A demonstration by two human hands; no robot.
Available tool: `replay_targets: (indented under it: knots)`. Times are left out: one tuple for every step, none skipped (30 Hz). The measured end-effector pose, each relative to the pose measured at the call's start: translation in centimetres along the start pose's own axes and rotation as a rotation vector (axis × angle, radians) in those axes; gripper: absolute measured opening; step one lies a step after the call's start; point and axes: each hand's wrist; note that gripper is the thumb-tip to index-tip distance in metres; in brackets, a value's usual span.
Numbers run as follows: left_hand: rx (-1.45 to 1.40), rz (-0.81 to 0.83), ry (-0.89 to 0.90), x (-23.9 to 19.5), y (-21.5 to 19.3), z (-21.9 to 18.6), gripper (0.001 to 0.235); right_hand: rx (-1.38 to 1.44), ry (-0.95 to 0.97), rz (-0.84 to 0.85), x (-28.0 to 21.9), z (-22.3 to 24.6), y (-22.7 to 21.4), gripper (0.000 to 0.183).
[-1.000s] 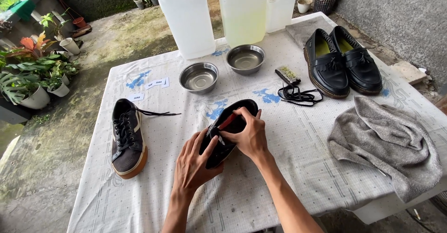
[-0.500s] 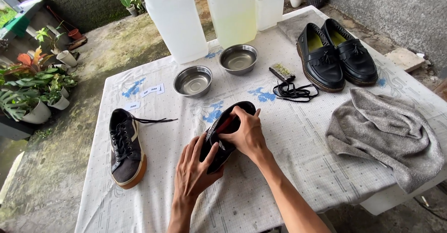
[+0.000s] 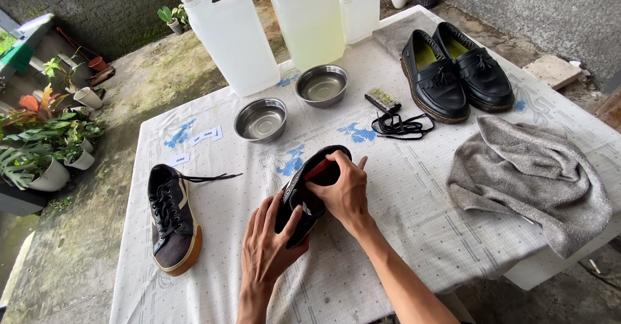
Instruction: The person cleans a black sneaker by first scrubbing the interior with a red sponge, then wiping the interior with a gray cloth. They rotate the shoe to show the sole and sides, then continue scrubbing the interior with the sponge.
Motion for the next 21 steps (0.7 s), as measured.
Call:
replay_targets:
  knots:
    - [0.0, 0.003, 0.001, 0.0, 0.1, 0.1, 0.074, 0.002, 0.002, 0.0, 0.0, 0.1, 0.1, 0.065]
    - [-0.009, -0.003, -0.005, 0.0, 0.1, 0.2, 0.069, 0.011, -0.007, -0.007, 0.0, 0.1, 0.2, 0.064]
    - [-0.02, -0.008, -0.013, -0.1, 0.2, 0.2, 0.065, 0.019, -0.014, -0.013, -0.2, 0.1, 0.3, 0.063]
    - [-0.022, -0.003, -0.013, -0.4, 0.3, 0.2, 0.065, 0.019, -0.01, -0.01, -0.3, 0.1, 0.2, 0.063]
    - [-0.015, -0.011, -0.018, -0.4, 0.5, 0.3, 0.065, 0.045, -0.074, 0.034, -0.2, 0.2, 0.0, 0.06]
    - [-0.009, -0.018, -0.023, -0.5, 0.7, 0.4, 0.066, 0.07, -0.139, 0.079, -0.1, 0.3, -0.1, 0.057]
    - [-0.01, -0.022, -0.025, -0.6, 1.0, 0.6, 0.066, 0.067, -0.142, 0.079, 0.0, 0.4, -0.4, 0.057]
    - [-0.003, 0.006, -0.022, -0.8, 1.2, 0.9, 0.073, 0.081, -0.133, 0.11, 0.0, 0.6, -0.6, 0.056]
    - [0.004, 0.036, -0.026, -1.2, 1.4, 1.1, 0.081, 0.097, -0.124, 0.149, -0.2, 0.8, -0.8, 0.054]
    - [0.004, 0.034, -0.035, -0.9, 0.9, 0.8, 0.081, 0.095, -0.128, 0.157, -0.2, 0.6, -0.9, 0.054]
    - [0.006, 0.021, -0.017, -0.5, 0.4, 0.6, 0.077, 0.049, -0.111, 0.082, -0.2, 0.3, -0.8, 0.058]
    - [0.008, 0.007, 0.001, -0.1, 0.0, 0.4, 0.073, 0.004, -0.094, 0.007, -0.2, 0.0, -0.8, 0.063]
    - [0.01, 0.008, -0.007, -0.2, 0.1, 0.5, 0.073, 0.004, -0.098, 0.015, -0.2, 0.5, -0.8, 0.063]
    - [0.003, 0.029, -0.016, -0.4, 0.3, 0.6, 0.074, 0.008, -0.089, 0.011, -0.3, 0.9, -0.8, 0.06]
    - [-0.006, 0.048, -0.025, -0.5, 0.5, 0.7, 0.075, 0.008, -0.081, 0.006, -0.3, 1.3, -0.9, 0.058]
    - [-0.007, 0.047, -0.032, -0.2, 0.3, 0.7, 0.075, 0.006, -0.084, 0.013, -0.5, 1.4, -1.1, 0.058]
    - [-0.038, 0.024, -0.026, 0.0, 0.0, 0.6, 0.068, 0.034, -0.131, 0.062, -0.4, 1.6, -1.2, 0.056]
    - [-0.068, 0.0, -0.019, 0.2, -0.3, 0.6, 0.06, 0.061, -0.178, 0.112, -0.4, 1.9, -1.2, 0.054]
    - [-0.063, -0.003, -0.049, -0.6, 0.8, 0.8, 0.06, 0.06, -0.192, 0.139, -0.6, 2.0, -1.4, 0.054]
    - [-0.079, -0.01, -0.057, -1.3, 1.9, 1.1, 0.076, 0.049, -0.128, 0.148, -0.7, 2.2, -1.5, 0.056]
    - [-0.094, -0.022, -0.057, -1.6, 3.1, 1.6, 0.093, 0.036, -0.067, 0.145, -0.5, 2.3, -1.7, 0.059]
Point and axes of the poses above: each hand's wrist, its own x-axis towards the middle knuckle, its own y-axis out of the palm, z = x × y, and after that the axes turned 9 degrees about z, right-handed
